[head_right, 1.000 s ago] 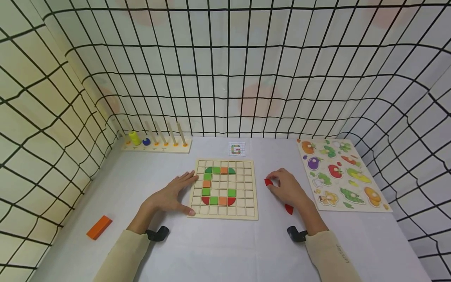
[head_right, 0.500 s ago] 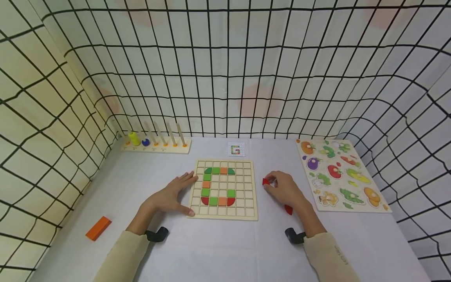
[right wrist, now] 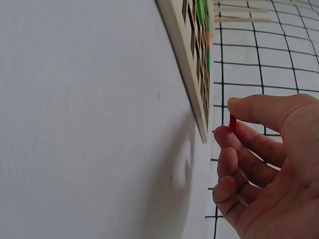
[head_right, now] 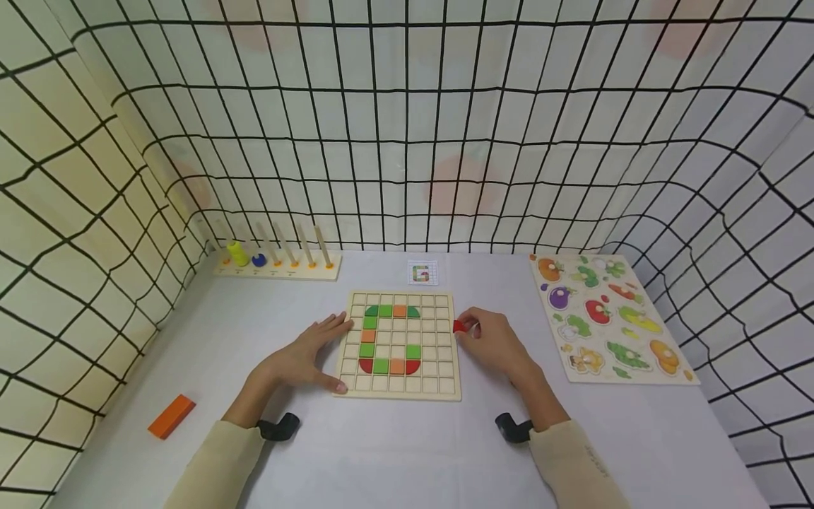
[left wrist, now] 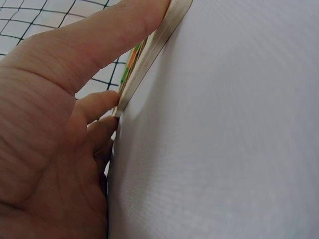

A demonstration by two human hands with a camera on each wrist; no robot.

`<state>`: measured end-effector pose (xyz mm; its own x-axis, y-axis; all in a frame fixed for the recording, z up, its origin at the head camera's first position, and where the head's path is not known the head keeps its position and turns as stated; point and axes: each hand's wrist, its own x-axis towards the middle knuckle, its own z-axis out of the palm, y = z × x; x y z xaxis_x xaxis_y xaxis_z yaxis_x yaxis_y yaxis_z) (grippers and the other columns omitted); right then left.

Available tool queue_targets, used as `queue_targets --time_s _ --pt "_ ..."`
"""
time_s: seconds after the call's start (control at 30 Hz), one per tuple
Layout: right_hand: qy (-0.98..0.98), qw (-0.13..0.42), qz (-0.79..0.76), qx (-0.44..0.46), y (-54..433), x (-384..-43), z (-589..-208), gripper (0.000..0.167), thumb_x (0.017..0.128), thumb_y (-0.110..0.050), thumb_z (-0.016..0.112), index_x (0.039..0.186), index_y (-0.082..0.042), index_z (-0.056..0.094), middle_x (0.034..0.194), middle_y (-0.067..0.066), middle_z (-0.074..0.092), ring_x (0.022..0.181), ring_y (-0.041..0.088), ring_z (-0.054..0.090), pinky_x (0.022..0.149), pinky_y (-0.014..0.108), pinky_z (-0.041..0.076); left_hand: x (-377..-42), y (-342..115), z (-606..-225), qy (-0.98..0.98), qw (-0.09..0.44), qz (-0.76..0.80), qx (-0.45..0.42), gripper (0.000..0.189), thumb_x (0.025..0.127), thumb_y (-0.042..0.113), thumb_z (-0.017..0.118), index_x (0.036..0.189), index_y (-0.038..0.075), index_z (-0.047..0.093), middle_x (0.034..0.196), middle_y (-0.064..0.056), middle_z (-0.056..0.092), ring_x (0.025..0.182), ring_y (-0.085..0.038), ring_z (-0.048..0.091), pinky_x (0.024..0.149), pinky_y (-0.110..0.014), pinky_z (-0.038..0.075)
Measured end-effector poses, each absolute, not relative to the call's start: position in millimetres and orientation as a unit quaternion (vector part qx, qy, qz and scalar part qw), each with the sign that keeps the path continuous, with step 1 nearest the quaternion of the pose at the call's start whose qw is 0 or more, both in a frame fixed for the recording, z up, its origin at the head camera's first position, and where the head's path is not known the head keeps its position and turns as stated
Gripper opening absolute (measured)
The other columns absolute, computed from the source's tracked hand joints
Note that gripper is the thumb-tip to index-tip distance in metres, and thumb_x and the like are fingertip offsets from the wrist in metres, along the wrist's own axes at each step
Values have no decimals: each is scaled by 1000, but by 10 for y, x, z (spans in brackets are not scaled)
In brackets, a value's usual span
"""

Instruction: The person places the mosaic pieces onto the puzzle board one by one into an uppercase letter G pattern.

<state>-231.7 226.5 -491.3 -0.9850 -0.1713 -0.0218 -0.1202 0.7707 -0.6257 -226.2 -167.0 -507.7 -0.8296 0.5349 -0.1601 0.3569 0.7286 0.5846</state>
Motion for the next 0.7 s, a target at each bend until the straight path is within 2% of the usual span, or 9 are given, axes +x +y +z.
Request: queue_targets --time_s 0.37,0.7 --pt "921 56 -370 -107 1904 -2328 -4908 26 92 -21 76 115 -10 71 96 3 66 75 17 51 58 23 41 -2272 -1671 -5033 918 160 272 238 125 66 56 91 165 20 25 174 1 11 163 -24 5 132 -51 6" --pt "911 82 -381 -137 1653 -2279 -4900 27 93 -21 75 116 -8 71 96 2 66 74 15 51 63 24 43 -2265 -1670 -5031 913 159 279 253 124 67 56 92 164 15 27 174 -7 14 162 -29 7 131 -54 7"
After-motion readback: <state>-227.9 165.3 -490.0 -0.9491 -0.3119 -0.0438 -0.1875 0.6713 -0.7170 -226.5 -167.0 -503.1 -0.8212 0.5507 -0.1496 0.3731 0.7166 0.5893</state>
